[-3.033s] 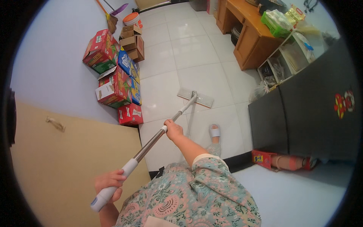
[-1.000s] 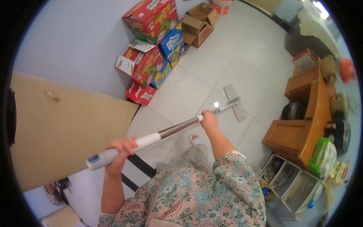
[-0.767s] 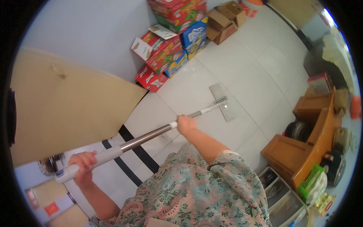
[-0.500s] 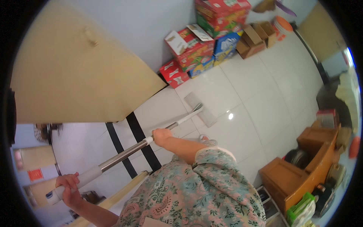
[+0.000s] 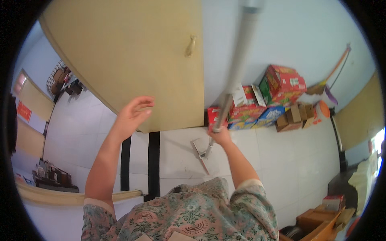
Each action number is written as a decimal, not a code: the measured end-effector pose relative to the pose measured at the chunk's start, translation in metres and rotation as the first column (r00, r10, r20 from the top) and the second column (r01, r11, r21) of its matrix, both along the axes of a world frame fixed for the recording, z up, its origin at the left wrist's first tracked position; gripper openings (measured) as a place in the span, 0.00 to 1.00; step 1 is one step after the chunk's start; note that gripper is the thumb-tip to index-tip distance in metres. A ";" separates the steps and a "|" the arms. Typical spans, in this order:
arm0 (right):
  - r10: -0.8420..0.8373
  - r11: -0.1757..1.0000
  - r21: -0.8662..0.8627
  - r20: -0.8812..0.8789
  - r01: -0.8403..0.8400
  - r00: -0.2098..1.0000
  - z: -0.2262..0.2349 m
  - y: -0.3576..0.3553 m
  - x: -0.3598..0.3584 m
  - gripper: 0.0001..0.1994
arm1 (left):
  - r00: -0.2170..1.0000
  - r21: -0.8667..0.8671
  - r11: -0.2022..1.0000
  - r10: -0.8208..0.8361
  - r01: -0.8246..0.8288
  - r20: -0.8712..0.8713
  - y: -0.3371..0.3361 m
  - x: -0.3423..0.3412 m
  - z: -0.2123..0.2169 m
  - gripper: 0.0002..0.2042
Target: The person unpacks several red packages from a cardboard box and places them on a windowsill, then uses a flat mop to clean the tiled floor around stacked boxes and furniture. The person moves the mop back and forth across the floor, navigating around obstacles.
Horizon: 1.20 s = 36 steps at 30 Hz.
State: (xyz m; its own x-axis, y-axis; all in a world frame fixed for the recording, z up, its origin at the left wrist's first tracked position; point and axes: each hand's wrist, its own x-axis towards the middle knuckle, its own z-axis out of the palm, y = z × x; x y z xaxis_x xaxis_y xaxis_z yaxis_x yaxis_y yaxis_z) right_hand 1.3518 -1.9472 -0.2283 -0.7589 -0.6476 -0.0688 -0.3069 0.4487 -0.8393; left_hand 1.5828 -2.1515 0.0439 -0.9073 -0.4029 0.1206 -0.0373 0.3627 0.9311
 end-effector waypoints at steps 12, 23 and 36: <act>-0.085 0.990 -0.112 -0.042 0.080 0.996 0.077 0.124 -0.129 0.14 | 0.913 -0.505 0.783 0.406 -0.363 -0.028 -0.070 -0.265 -0.053 0.25; -0.053 0.996 0.071 -0.016 0.054 0.998 0.046 0.191 -0.208 0.12 | 0.815 -0.164 0.815 0.573 -0.555 0.091 -0.117 -0.373 -0.097 0.28; 0.072 0.987 0.154 -0.093 -0.057 0.993 0.025 0.175 -0.210 0.14 | 0.772 0.109 0.765 0.630 -0.635 0.078 0.024 -0.102 -0.104 0.23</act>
